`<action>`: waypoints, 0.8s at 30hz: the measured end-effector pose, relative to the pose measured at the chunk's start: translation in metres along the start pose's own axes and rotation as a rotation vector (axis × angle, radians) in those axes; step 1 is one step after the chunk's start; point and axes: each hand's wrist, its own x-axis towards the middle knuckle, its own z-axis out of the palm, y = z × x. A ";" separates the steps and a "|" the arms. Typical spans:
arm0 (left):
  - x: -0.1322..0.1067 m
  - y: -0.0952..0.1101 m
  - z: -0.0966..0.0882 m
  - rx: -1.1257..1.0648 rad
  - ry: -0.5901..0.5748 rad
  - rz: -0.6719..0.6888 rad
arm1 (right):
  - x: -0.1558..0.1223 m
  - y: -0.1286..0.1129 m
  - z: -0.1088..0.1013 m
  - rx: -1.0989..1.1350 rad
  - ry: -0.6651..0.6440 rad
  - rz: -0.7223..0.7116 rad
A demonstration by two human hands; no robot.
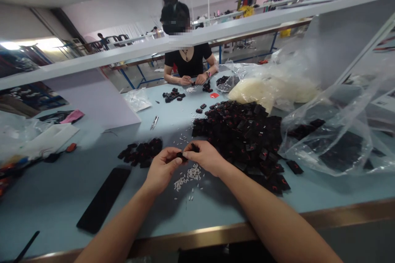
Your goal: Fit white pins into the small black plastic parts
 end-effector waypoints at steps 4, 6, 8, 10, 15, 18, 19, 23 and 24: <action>0.001 0.000 0.000 -0.009 0.001 0.001 | 0.000 0.003 0.000 0.055 -0.009 0.017; 0.001 0.000 0.001 -0.061 0.015 -0.014 | 0.001 0.004 -0.001 0.065 -0.014 0.025; 0.001 0.001 0.003 -0.113 0.026 -0.035 | 0.002 0.005 -0.002 0.070 -0.019 0.031; 0.001 0.002 0.005 -0.146 0.031 -0.047 | 0.002 0.006 -0.003 0.080 -0.018 0.029; 0.000 0.005 0.008 -0.188 0.033 -0.061 | 0.002 0.006 -0.003 0.090 -0.024 0.033; 0.000 0.005 0.008 -0.191 0.032 -0.065 | 0.002 0.005 -0.004 0.088 -0.030 0.052; 0.000 0.005 0.007 -0.191 0.028 -0.061 | 0.001 0.004 -0.004 0.086 -0.030 0.055; 0.001 0.000 0.004 -0.167 0.006 -0.048 | 0.002 0.004 -0.004 0.082 -0.040 0.065; 0.001 -0.002 0.003 -0.153 0.000 -0.046 | 0.002 0.005 -0.003 0.078 -0.035 0.070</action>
